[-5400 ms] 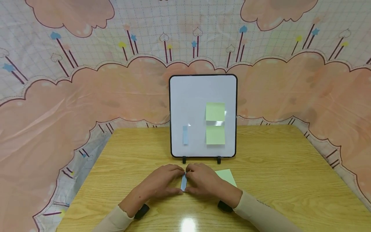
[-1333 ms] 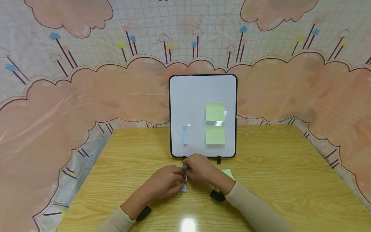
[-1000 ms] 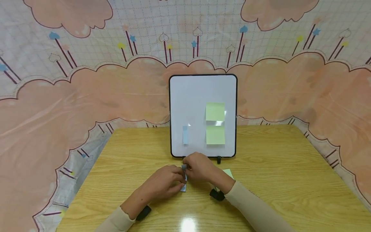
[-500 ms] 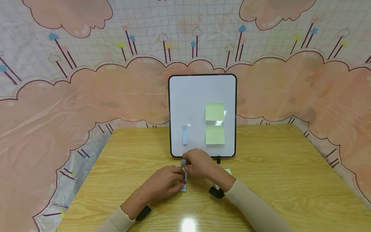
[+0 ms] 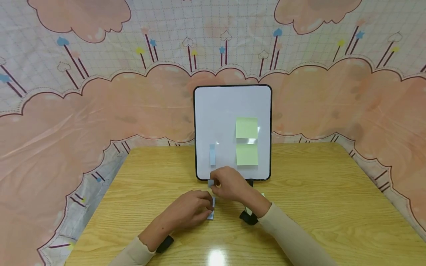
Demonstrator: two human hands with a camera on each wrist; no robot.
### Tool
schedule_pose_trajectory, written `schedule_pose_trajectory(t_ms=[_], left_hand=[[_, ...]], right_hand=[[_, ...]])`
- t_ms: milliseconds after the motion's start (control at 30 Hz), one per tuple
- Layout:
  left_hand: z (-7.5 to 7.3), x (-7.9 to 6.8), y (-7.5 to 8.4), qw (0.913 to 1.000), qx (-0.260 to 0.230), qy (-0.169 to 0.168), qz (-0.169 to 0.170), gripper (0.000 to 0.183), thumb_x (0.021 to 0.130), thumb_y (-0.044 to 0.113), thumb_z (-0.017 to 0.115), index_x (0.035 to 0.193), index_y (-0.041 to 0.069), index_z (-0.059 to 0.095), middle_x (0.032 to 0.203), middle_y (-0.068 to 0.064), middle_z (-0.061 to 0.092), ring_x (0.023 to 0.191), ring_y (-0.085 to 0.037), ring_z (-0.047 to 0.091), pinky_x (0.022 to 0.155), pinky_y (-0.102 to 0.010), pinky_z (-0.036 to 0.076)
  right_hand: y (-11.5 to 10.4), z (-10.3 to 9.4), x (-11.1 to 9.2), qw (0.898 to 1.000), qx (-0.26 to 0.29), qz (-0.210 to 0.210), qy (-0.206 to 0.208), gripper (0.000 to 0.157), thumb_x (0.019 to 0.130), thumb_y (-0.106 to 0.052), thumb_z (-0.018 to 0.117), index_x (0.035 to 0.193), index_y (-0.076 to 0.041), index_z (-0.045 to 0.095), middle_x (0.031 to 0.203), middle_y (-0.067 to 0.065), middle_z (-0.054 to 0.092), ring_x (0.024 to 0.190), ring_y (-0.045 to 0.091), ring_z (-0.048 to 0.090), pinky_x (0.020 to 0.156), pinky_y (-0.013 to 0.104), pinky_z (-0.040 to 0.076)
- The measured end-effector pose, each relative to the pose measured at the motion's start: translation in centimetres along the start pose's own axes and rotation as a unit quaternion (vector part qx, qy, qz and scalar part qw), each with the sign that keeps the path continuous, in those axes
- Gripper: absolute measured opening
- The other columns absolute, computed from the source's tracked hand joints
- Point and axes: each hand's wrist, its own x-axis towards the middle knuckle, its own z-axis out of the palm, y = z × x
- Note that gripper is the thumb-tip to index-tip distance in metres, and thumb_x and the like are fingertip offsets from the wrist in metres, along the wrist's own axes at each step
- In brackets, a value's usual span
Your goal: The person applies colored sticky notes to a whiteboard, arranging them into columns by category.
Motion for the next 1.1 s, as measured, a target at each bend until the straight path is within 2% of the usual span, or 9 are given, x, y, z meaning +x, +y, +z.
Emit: schedule_pose_trajectory(t_ms=[267, 567, 867, 1100], left_hand=[[0.1, -0.1, 0.0, 1.0, -0.006, 0.003, 0.001, 0.01, 0.103, 0.022, 0.072, 0.102, 0.02, 0.082, 0.113, 0.01, 0.069, 0.105, -0.006, 0.066, 0.094, -0.03, 0.056], [0.2, -0.1, -0.1, 0.9999, -0.01, -0.001, -0.008, 0.01, 0.103, 0.021, 0.071, 0.102, 0.021, 0.081, 0.113, 0.011, 0.068, 0.106, -0.006, 0.066, 0.096, -0.029, 0.056], [0.1, -0.1, -0.1, 0.9997, -0.014, -0.006, -0.018, 0.01, 0.103, 0.023, 0.071, 0.102, 0.022, 0.081, 0.113, 0.011, 0.067, 0.108, -0.006, 0.066, 0.097, -0.029, 0.055], [0.0, 0.0, -0.1, 0.9997, -0.017, -0.01, -0.017, 0.01, 0.104, 0.023, 0.071, 0.102, 0.022, 0.081, 0.114, 0.011, 0.067, 0.109, -0.006, 0.066, 0.098, -0.029, 0.055]], right_hand=[[-0.2, -0.6, 0.1, 1.0, 0.017, 0.011, 0.001, 0.008, 0.09, -0.007, 0.079, 0.087, -0.012, 0.075, 0.084, -0.004, 0.072, 0.075, 0.008, 0.062, 0.068, 0.027, 0.053], [-0.3, -0.7, 0.4, 1.0, 0.008, 0.001, 0.021, 0.016, 0.089, -0.008, 0.082, 0.081, -0.017, 0.07, 0.079, -0.007, 0.068, 0.07, 0.007, 0.057, 0.064, 0.026, 0.051], [-0.3, -1.5, 0.1, 0.999, 0.021, -0.002, 0.045, 0.017, 0.089, -0.005, 0.081, 0.082, -0.017, 0.07, 0.085, -0.004, 0.072, 0.079, 0.012, 0.069, 0.07, 0.029, 0.056], [-0.1, -1.8, 0.2, 0.998, 0.012, -0.02, 0.066, 0.018, 0.087, -0.004, 0.082, 0.081, -0.017, 0.07, 0.086, -0.004, 0.07, 0.083, 0.015, 0.07, 0.074, 0.03, 0.057]])
